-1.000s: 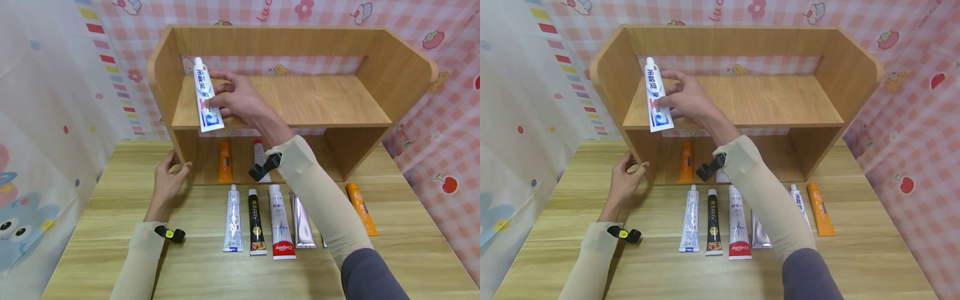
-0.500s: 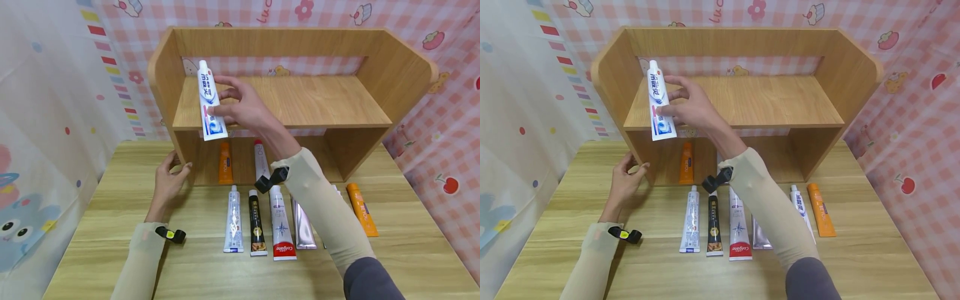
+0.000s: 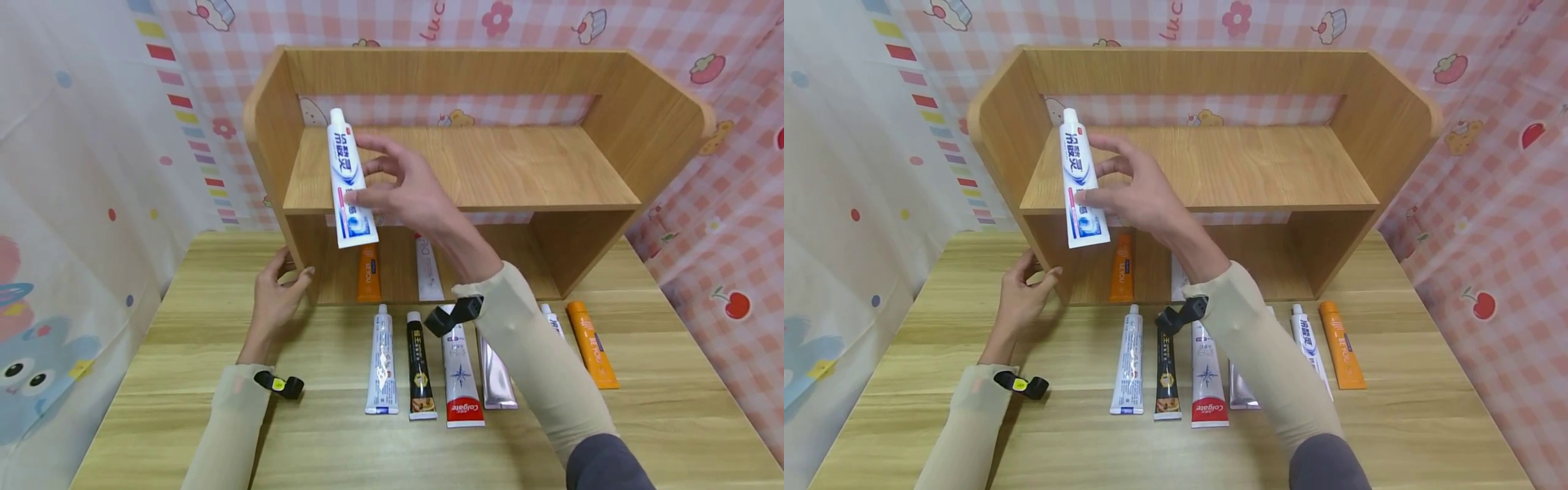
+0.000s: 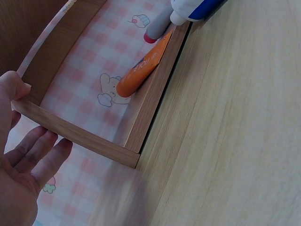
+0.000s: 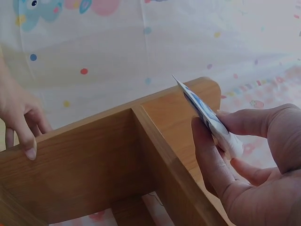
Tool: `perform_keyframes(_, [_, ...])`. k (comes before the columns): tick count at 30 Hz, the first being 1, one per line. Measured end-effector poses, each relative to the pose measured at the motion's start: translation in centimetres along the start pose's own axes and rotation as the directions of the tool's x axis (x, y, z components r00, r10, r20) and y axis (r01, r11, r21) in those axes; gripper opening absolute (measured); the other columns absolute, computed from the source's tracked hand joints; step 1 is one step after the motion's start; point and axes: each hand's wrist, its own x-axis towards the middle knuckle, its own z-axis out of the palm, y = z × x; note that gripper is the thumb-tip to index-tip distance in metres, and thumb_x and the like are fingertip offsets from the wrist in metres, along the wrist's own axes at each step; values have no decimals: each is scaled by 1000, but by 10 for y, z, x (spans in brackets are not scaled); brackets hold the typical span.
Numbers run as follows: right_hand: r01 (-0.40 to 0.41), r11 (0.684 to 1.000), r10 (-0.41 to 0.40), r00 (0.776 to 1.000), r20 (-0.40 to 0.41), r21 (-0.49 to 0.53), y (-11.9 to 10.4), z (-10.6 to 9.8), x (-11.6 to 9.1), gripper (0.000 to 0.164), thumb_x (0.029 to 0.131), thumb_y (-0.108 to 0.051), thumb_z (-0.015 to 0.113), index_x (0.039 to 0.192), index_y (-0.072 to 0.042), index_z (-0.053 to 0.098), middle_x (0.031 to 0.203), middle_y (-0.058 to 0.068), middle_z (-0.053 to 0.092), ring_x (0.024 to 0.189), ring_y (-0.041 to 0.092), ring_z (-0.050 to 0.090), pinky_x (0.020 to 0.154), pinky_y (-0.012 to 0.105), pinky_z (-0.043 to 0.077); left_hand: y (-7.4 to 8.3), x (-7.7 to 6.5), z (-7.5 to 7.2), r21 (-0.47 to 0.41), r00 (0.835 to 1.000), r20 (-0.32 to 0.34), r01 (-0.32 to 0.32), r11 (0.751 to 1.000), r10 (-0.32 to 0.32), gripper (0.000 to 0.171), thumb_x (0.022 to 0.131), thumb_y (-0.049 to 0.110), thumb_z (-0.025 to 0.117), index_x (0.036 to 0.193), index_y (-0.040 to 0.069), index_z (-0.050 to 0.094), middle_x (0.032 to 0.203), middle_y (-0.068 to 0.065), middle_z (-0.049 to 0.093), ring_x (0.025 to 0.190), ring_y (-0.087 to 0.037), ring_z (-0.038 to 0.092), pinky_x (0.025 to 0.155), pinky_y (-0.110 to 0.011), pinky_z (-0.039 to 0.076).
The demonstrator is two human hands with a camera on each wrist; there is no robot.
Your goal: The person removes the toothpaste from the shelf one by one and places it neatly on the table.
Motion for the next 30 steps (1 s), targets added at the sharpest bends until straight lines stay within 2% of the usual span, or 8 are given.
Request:
perform_keyframes(6, [34,999,-35,999,25,39,6,3,-13,77,87,1,77,153,-21,45,124,14,59,101,30,72,85,43,65,-1,0,0,-1,1000,3,4,1000,-4,54,94,6,65,146,0,52,129,-26,61,117,-29,58,84,-9,56])
perform_keyframes(13, [79,996,-80,996,41,34,15,9,-31,77,87,2,77,153,-20,44,125,15,61,104,31,72,88,42,64,-2,-1,0,-16,1000,6,21,1000,-21,56,94,6,66,147,0,51,129,-26,61,116,-26,58,85,-12,57])
perform_keyframes(23, [118,992,-119,992,48,39,30,16,-52,77,86,4,76,153,-17,45,125,16,62,102,32,71,83,42,65,0,0,-4,-27,1000,-10,-21,999,21,52,93,4,66,143,-2,54,123,-26,62,110,-22,59,83,-9,56])
perform_keyframes(30, [131,991,-131,991,39,7,40,16,-65,78,86,4,77,153,-17,45,126,15,62,104,31,68,83,40,65,0,-1,-2,-9,999,5,-34,999,34,52,94,4,66,144,-3,53,125,-28,62,113,-27,59,83,-8,56])
